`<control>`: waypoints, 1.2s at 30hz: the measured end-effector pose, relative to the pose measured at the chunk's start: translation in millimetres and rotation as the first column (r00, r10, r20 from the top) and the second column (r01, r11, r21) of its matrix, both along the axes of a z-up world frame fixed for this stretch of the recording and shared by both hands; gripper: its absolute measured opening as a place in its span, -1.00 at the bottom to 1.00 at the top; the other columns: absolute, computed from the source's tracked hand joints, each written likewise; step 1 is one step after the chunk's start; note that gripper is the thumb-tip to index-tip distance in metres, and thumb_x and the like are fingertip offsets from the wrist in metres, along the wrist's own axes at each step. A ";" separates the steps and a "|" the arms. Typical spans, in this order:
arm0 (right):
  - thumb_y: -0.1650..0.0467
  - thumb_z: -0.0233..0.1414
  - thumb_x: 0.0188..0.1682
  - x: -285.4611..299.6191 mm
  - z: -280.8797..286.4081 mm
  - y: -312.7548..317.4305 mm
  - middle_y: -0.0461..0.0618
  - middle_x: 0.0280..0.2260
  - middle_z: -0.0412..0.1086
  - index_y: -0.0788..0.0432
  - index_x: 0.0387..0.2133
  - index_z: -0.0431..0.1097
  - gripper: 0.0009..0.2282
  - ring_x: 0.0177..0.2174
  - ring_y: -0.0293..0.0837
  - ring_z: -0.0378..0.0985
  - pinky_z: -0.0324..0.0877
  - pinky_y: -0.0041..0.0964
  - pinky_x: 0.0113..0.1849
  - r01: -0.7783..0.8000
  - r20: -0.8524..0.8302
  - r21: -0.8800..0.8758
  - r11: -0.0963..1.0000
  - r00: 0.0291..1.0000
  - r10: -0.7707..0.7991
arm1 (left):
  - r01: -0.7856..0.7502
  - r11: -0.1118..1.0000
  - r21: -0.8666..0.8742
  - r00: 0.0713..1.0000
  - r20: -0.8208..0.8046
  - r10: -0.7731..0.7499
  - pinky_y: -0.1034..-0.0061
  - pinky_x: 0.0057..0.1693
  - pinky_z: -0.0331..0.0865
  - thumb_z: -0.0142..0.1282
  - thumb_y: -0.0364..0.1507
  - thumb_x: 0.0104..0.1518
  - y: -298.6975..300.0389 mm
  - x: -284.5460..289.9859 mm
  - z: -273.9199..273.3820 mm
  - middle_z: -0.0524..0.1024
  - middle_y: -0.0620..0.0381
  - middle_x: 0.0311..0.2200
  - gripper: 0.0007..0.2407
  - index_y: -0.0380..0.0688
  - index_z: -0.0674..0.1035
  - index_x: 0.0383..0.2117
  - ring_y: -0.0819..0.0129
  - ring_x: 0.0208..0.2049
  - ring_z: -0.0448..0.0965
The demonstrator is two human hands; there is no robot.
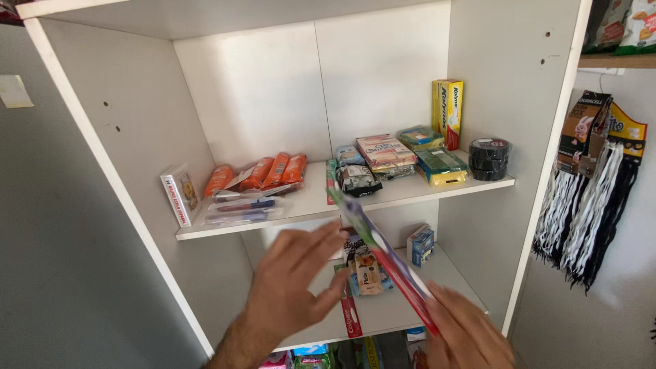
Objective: The person moves various grocery items including boxes, packages, and toiletries from lower shelves to upper shelves in a pantry or storage area by hand.
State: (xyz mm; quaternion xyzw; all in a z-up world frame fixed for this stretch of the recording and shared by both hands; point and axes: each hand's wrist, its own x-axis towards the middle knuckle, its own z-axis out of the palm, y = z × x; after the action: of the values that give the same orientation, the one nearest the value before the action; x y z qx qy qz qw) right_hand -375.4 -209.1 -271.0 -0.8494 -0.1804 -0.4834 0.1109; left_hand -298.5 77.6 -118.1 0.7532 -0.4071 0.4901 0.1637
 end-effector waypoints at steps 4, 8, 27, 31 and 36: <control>0.49 0.16 0.11 36.9 82.7 66.9 0.16 -0.03 0.64 0.22 0.00 0.58 -0.79 -0.11 0.06 0.76 0.70 -0.02 -0.01 -0.178 0.489 0.151 0.972 0.869 0.083 | 0.130 0.981 0.145 0.969 0.192 -0.157 0.28 0.09 0.53 0.35 -0.47 0.31 -6.9 -8.5 13.9 0.62 -0.11 0.18 -0.68 -0.30 0.59 0.14 0.11 0.02 0.66; 0.47 0.09 0.20 59.5 113.9 91.4 0.14 -0.04 0.65 0.27 -0.02 0.57 -0.83 -0.14 -0.06 0.77 0.65 -0.12 -0.02 -0.138 0.578 -0.027 0.990 0.806 0.128 | 0.040 0.991 0.131 0.980 0.188 -0.065 0.31 0.09 0.62 0.11 -0.54 0.40 -6.1 23.3 4.6 0.67 -0.12 -0.01 -0.83 -0.34 0.61 0.02 0.08 -0.02 0.71; 0.38 0.14 0.09 119.6 103.3 67.3 0.05 0.15 0.50 0.18 0.05 0.52 -0.72 0.16 0.09 0.49 0.27 0.27 0.30 -0.258 0.233 -0.009 0.966 0.939 0.253 | -0.228 0.959 0.167 0.973 0.069 0.219 0.03 0.22 0.40 0.25 -0.51 0.01 8.3 52.2 -10.0 0.49 -0.12 0.31 -0.36 -0.31 0.45 0.36 -0.07 0.26 0.44; 0.37 0.09 0.14 127.1 104.9 67.3 0.08 0.17 0.47 0.19 0.07 0.50 -0.73 0.19 0.14 0.45 0.16 0.37 0.33 -0.239 0.231 -0.049 0.970 0.942 0.244 | -0.133 0.981 0.142 0.976 0.189 0.105 0.20 0.01 0.52 0.24 -0.38 0.31 5.9 49.4 -15.2 0.69 0.03 0.05 -0.72 -0.17 0.68 0.10 0.10 -0.01 0.63; 0.37 0.15 0.08 144.1 98.8 76.7 0.14 0.13 0.50 0.15 0.08 0.54 -0.70 0.23 0.25 0.43 0.02 0.55 0.30 -0.217 0.213 -0.029 0.976 0.952 0.218 | -0.307 0.947 0.098 0.930 0.244 0.276 0.39 0.04 0.57 0.19 -0.51 0.27 1.0 89.4 -29.7 0.75 0.07 -0.12 -0.80 -0.03 0.77 -0.05 0.22 -0.06 0.75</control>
State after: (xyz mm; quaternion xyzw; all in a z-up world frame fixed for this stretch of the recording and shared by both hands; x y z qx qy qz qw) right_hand -231.3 -132.4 -172.2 -0.7673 -0.2851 -0.5569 0.1412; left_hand -209.1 78.5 -147.8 0.7537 -0.3386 0.5632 -0.0096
